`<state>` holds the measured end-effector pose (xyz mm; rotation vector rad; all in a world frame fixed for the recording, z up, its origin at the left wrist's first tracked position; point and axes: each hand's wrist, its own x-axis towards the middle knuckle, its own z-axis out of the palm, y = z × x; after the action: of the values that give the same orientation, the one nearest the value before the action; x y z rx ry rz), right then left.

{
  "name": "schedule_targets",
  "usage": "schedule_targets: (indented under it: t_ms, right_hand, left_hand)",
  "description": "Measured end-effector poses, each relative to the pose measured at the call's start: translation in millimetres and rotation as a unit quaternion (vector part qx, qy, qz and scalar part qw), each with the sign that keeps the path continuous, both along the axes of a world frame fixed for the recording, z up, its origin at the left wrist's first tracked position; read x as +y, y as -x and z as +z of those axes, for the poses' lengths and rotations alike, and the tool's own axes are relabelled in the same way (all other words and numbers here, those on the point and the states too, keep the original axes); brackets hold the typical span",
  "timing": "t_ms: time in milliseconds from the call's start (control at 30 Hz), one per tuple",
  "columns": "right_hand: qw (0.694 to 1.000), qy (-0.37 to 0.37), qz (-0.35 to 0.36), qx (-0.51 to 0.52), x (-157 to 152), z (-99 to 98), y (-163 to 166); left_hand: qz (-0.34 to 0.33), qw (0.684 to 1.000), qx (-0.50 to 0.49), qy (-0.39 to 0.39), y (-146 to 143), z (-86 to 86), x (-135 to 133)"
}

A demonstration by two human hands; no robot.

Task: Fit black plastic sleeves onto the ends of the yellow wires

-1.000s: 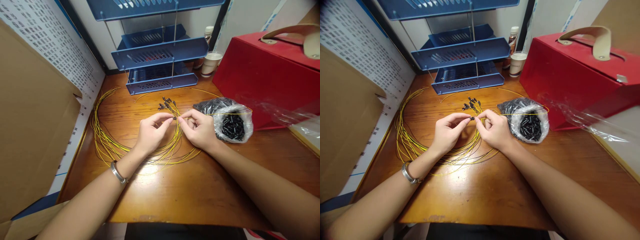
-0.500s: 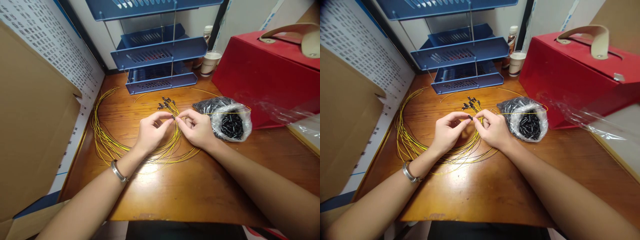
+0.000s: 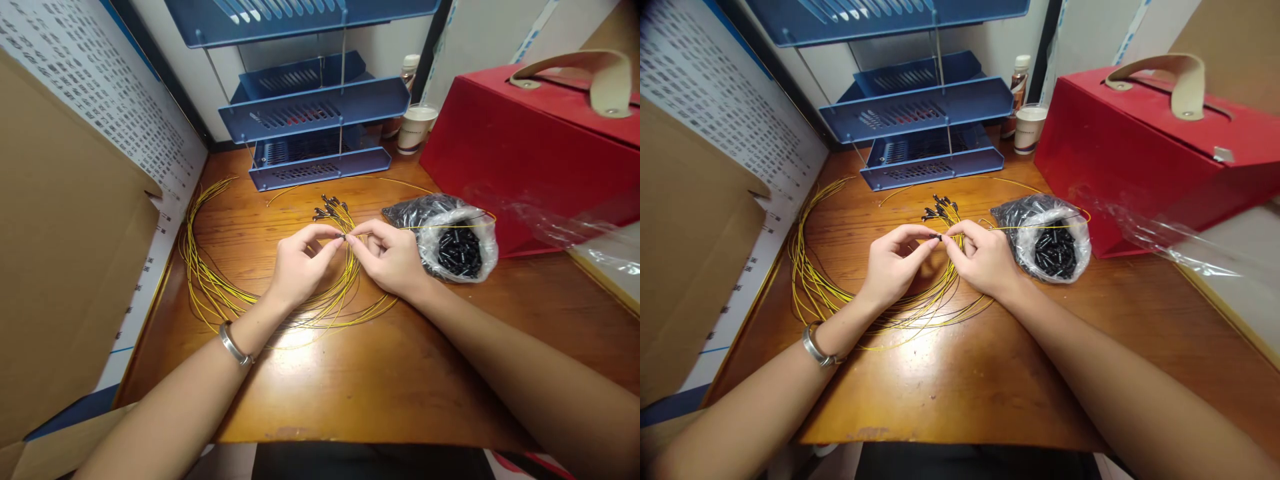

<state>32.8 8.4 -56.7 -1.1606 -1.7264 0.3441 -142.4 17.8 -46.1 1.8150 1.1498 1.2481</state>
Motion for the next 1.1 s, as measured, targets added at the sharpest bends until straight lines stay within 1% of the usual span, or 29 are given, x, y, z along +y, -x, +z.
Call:
schedule_targets:
  t_ms: [200,467,700,900,1100]
  right_hand:
    - [0.998,0.047,-0.007,0.029,-0.6,1.2,0.5]
    - [0.995,0.067,0.038,0.056,-0.8,-1.8,-3.9]
    - [0.997,0.047,0.038,0.045,-1.4,-2.0,-2.3]
    - [0.998,0.038,0.029,0.042,-2.1,0.2,-1.6]
    - [0.998,0.038,0.024,0.040,-1.7,0.5,-0.7]
  left_hand:
    - [-0.001,1.000,-0.016,0.002,0.2,-2.5,0.7]
    - [-0.010,0.999,-0.036,0.013,-0.7,-3.3,0.6]
    - [-0.013,0.999,-0.044,0.017,-1.7,-0.9,-0.1]
    - [-0.028,0.998,-0.057,0.021,-1.4,-1.3,0.0]
    - [-0.024,0.999,-0.042,0.018,-0.9,-1.6,0.2]
